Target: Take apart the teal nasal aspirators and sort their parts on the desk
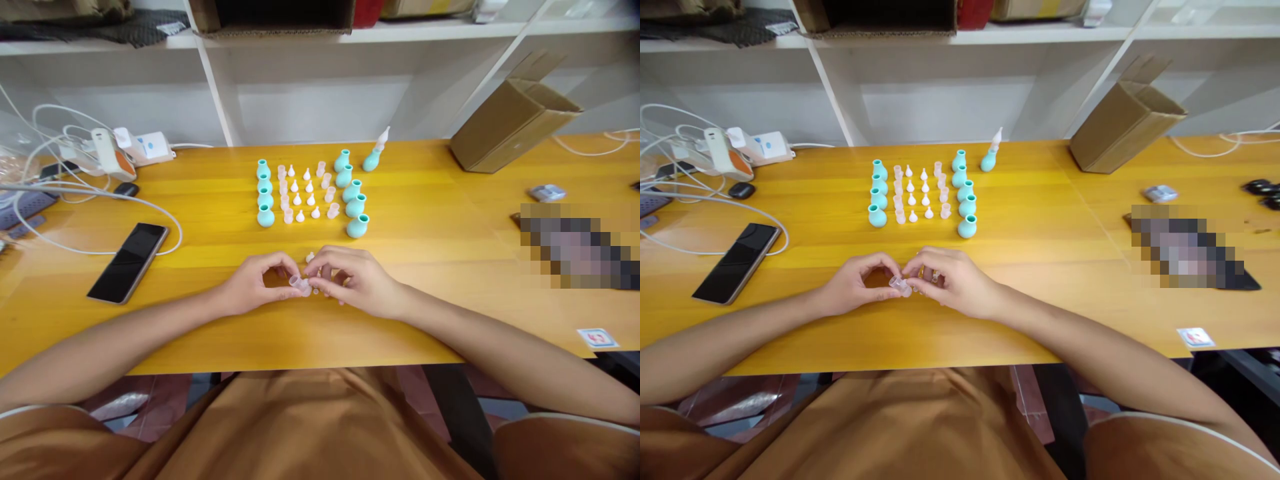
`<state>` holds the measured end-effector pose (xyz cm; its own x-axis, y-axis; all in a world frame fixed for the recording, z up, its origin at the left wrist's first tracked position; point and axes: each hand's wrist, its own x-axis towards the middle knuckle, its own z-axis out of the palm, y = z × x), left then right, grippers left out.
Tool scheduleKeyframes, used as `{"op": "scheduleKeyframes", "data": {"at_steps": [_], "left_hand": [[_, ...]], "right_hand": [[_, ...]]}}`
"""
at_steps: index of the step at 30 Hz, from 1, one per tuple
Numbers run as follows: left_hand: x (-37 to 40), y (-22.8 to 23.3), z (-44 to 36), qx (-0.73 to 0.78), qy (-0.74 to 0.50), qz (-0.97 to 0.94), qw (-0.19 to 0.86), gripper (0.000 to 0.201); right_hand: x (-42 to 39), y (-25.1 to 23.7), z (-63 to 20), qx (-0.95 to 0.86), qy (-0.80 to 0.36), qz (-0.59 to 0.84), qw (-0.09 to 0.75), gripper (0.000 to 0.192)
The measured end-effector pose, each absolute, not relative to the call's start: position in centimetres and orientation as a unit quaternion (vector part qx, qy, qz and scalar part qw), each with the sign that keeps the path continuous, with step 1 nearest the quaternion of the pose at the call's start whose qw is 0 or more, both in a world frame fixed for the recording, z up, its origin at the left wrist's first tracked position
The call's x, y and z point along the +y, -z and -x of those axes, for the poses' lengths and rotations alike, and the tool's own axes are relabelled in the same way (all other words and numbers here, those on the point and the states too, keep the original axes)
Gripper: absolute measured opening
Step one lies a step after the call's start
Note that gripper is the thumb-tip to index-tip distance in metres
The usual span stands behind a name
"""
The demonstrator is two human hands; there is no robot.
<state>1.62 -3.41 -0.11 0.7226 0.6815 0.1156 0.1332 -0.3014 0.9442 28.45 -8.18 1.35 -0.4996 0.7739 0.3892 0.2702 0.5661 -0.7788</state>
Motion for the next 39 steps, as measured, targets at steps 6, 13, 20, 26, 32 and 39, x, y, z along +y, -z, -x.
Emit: {"op": "scheduleKeyframes", "data": {"at_steps": [6,13,20,26,32,39], "left_hand": [[-3.36,0.01,-1.72,0.27,-0.254,-0.767,0.524,0.031],[-3.39,-0.32,-1.84,0.272,-0.242,-0.775,0.516,0.028],[-3.34,-0.64,-1.71,0.266,-0.236,-0.8,0.484,0.028],[-3.27,-0.07,-1.74,0.276,-0.252,-0.769,0.518,0.031],[-3.1,0.27,-1.69,0.27,-0.257,-0.753,0.543,0.034],[-3.17,0.1,-1.74,0.277,-0.257,-0.754,0.538,0.033]], "right_hand": [[-8.11,-1.21,-28.4,-0.802,-0.339,0.318,0.375,0.003],[-8.04,-1.07,-28.41,-0.82,-0.305,0.3,0.381,0.005],[-8.16,-1.01,-28.32,-0.837,-0.28,0.28,0.379,0.005],[-7.88,-1.29,-28.89,-0.821,-0.27,0.31,0.397,0.005],[-7.85,-1.45,-28.9,-0.832,-0.269,0.28,0.396,0.009],[-7.8,-1.67,-29.13,-0.835,-0.243,0.288,0.402,0.01]]}}
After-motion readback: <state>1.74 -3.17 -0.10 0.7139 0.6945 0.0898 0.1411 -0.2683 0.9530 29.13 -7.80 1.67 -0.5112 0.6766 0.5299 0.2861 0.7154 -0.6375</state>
